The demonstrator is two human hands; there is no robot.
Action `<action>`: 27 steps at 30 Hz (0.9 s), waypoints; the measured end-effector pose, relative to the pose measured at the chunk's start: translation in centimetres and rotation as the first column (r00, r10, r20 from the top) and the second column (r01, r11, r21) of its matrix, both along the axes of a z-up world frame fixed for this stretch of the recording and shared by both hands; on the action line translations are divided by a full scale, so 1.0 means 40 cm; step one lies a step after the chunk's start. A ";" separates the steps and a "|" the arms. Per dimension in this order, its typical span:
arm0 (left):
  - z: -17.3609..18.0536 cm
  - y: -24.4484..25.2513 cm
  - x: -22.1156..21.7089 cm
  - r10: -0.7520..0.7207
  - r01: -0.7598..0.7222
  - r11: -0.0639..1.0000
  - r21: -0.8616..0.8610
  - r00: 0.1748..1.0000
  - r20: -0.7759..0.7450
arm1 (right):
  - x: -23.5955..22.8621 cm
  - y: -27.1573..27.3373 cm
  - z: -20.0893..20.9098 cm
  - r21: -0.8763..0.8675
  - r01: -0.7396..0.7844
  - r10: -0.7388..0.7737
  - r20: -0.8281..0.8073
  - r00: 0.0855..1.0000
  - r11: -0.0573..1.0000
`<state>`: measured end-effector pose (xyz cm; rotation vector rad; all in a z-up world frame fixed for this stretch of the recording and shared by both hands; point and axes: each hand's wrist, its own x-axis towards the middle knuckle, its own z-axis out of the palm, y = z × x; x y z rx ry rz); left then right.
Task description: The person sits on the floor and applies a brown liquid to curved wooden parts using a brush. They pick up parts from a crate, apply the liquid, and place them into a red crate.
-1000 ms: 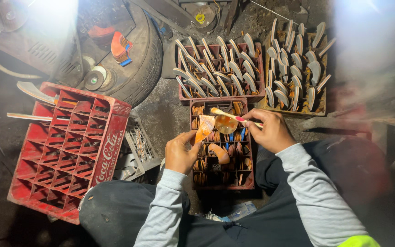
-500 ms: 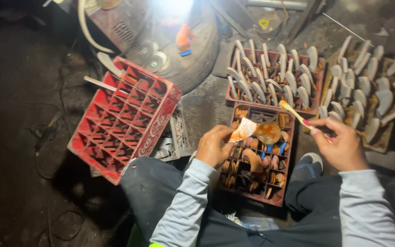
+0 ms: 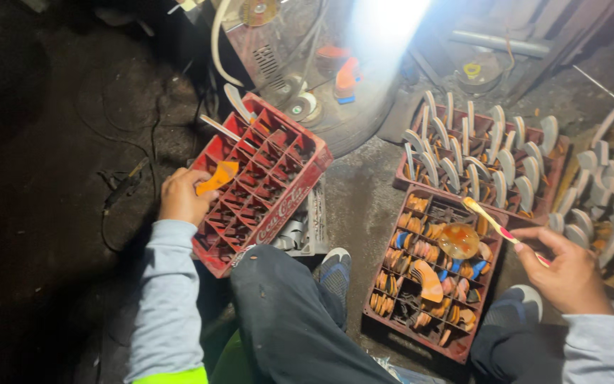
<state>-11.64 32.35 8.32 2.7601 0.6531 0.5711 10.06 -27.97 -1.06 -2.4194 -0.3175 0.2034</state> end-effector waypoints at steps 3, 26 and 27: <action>-0.043 0.133 -0.036 0.086 -0.086 0.996 -0.009 0.995 -0.057 | 0.007 0.018 -0.011 -0.003 -0.059 0.059 0.049 0.997 0.998; -0.130 0.418 0.219 0.201 -0.309 0.943 -0.119 0.819 -0.537 | 0.017 0.119 -0.012 -0.190 -0.100 0.074 -0.142 0.987 0.977; -0.125 0.412 0.214 0.202 -0.322 0.937 -0.134 0.814 -0.544 | 0.015 0.122 -0.009 -0.185 -0.103 0.076 -0.149 0.986 0.977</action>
